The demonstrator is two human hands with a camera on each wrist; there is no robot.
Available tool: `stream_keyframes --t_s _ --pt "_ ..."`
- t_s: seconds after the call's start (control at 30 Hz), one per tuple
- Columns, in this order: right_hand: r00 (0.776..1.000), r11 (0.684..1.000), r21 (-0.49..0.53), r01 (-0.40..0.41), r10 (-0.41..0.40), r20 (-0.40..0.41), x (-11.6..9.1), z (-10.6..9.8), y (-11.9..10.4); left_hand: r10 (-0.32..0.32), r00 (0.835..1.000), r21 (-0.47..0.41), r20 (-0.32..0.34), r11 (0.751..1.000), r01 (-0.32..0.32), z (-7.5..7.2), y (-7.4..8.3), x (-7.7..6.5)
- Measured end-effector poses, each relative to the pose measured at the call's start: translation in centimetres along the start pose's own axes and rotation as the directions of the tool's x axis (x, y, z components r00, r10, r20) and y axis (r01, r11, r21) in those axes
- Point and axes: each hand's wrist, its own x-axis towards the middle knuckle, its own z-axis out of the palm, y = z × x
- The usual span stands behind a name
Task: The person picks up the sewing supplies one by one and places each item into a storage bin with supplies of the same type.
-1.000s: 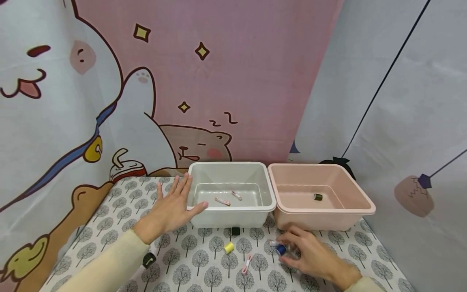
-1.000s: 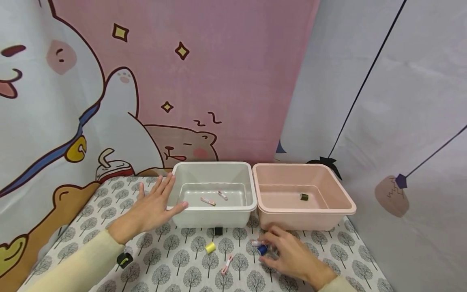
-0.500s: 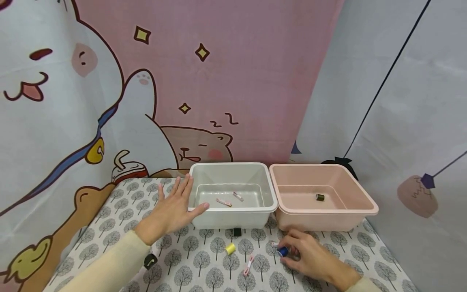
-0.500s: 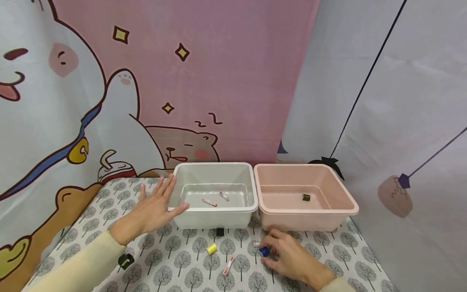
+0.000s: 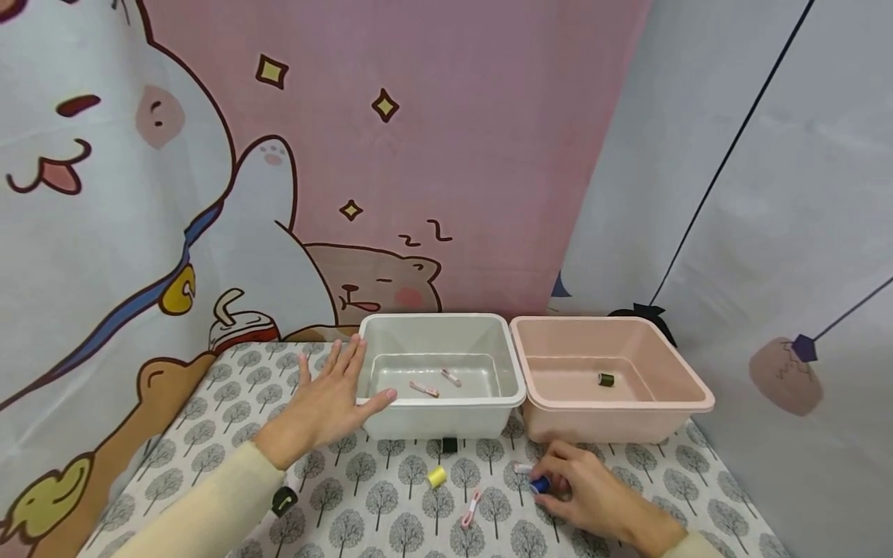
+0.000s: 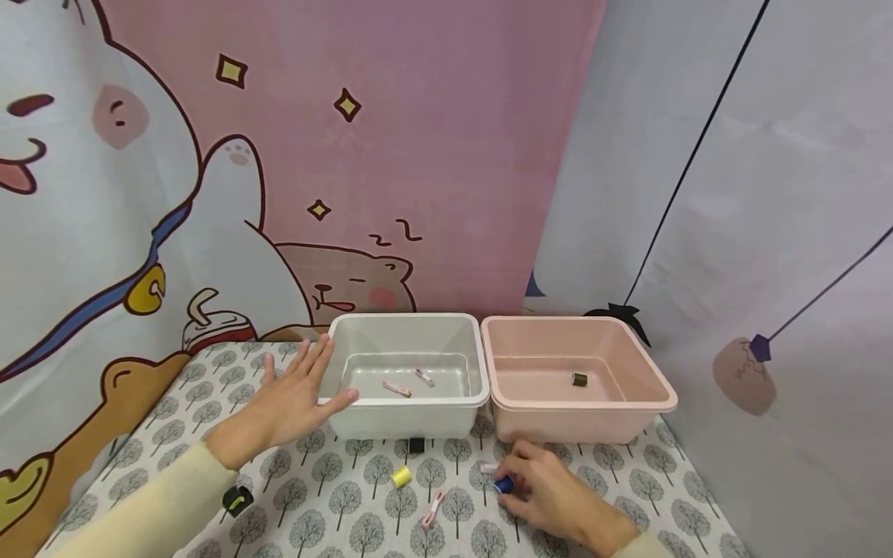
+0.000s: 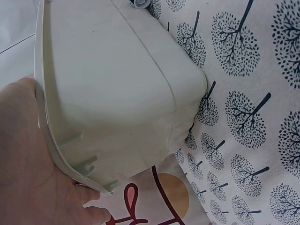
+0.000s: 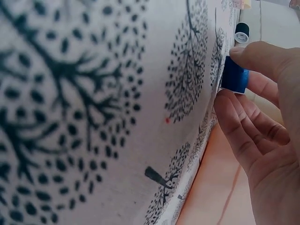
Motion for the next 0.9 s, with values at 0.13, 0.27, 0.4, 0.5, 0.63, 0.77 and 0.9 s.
stream_keyframes --t_s 0.13,0.27,0.4,0.5,0.63,0.77,0.9 --pt "1.0 1.0 0.007 0.006 -0.006 -0.005 -0.1 0.0 0.0 -0.002 1.0 0.003 0.001 1.0 0.002 0.0 -0.1 -0.2" --pt "1.0 1.0 0.009 0.013 -0.013 -0.015 -0.2 0.0 0.0 -0.002 1.0 0.007 -0.003 1.0 0.002 0.1 -0.1 -0.2" --pt "0.999 0.999 0.007 0.038 -0.038 -0.038 -0.1 -0.3 -0.1 0.005 1.0 0.005 -0.01 1.0 -0.005 0.1 -0.1 0.0" --pt "0.998 0.999 -0.001 0.045 -0.045 -0.042 0.1 -0.6 -0.3 0.009 1.0 0.004 -0.013 1.0 -0.009 0.2 0.0 0.1" --pt "0.998 0.999 -0.01 0.052 -0.053 -0.044 0.2 -0.7 -0.4 0.002 1.0 0.003 -0.006 1.0 -0.002 0.2 0.0 0.1" --pt "0.994 0.996 -0.025 0.082 -0.084 -0.074 0.4 -0.7 -0.6 -0.003 1.0 0.002 -0.001 1.0 0.003 0.2 0.0 0.0" --pt "0.99 0.994 -0.044 0.102 -0.106 -0.098 0.8 -1.2 -0.9 -0.002 1.0 0.0 -0.001 1.0 0.002 0.1 0.0 0.1"
